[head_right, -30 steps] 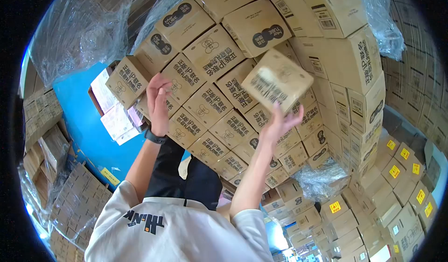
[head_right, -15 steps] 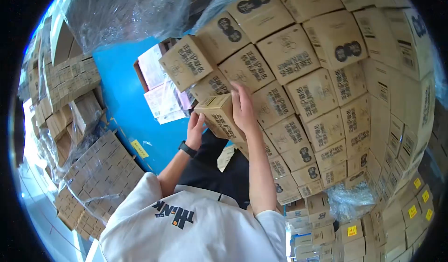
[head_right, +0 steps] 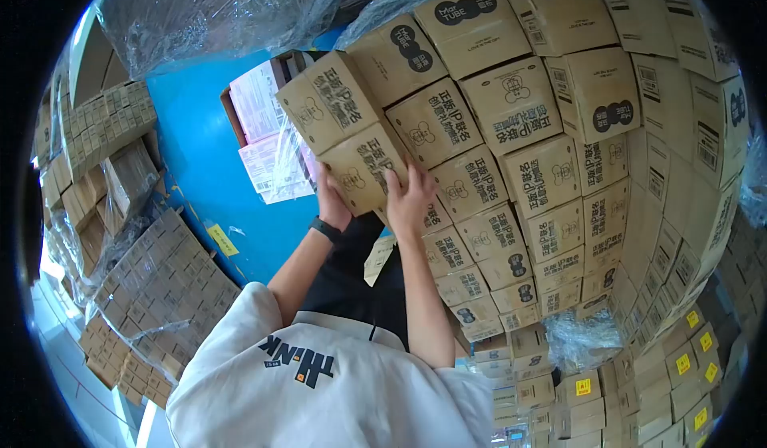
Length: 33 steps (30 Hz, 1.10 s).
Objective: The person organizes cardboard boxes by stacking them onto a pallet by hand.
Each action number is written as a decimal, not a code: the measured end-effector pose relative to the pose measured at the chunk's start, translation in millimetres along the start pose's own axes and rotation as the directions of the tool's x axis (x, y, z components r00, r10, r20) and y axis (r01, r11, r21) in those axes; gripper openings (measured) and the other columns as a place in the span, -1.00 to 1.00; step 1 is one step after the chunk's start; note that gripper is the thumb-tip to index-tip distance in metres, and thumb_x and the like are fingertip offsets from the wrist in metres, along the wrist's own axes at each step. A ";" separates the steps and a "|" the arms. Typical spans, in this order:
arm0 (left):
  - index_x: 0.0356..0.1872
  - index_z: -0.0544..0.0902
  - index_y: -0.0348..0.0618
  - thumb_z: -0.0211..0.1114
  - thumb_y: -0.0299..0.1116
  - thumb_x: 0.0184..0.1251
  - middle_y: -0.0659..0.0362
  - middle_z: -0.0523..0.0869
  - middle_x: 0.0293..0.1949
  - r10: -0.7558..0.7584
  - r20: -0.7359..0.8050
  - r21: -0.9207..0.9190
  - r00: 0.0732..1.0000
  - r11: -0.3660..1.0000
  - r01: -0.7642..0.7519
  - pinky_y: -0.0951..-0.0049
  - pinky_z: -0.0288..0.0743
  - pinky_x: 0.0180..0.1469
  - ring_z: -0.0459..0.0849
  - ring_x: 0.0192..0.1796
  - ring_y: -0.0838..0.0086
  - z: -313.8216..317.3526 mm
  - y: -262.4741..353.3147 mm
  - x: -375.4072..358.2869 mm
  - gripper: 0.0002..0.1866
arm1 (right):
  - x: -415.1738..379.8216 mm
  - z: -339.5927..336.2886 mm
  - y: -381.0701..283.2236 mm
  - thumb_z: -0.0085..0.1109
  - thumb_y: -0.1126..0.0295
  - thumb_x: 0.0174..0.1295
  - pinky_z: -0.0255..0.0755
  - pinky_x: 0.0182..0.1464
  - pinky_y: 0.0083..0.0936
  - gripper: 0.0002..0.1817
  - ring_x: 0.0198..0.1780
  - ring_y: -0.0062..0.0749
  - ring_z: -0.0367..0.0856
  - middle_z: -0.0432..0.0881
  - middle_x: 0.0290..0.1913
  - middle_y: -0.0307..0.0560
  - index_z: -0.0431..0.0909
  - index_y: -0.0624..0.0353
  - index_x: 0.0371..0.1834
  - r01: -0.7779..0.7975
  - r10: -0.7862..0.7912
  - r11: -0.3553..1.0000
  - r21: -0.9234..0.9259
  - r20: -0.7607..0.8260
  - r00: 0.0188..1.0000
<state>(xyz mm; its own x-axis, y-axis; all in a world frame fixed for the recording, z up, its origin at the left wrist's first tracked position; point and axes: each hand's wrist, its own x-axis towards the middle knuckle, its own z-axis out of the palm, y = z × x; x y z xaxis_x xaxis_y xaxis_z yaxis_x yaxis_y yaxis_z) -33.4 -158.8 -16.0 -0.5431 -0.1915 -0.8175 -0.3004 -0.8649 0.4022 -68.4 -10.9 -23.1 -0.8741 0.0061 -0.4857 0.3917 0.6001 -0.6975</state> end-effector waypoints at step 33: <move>0.02 0.57 -0.28 0.26 0.00 0.34 0.16 0.65 -0.10 0.399 0.145 0.772 0.905 0.527 -0.356 0.49 0.40 0.09 0.54 -0.03 0.53 8.4 163.2 131.2 -0.50 | 10.4 -24.4 -26.1 0.35 0.15 0.16 0.22 0.32 -0.09 -0.34 0.30 0.14 0.31 0.40 0.24 0.23 0.37 0.21 0.28 -0.051 0.052 0.999 -0.005 0.059 0.997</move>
<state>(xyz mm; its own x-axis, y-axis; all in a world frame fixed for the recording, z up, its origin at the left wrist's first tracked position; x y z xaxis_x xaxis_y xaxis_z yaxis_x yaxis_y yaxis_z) -160.2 -321.1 -54.2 -0.7250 -0.4515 -0.5201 -0.5703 -0.0299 0.8209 -94.7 -7.0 2.9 -0.8343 -0.0100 -0.5512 0.4346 0.6033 -0.6687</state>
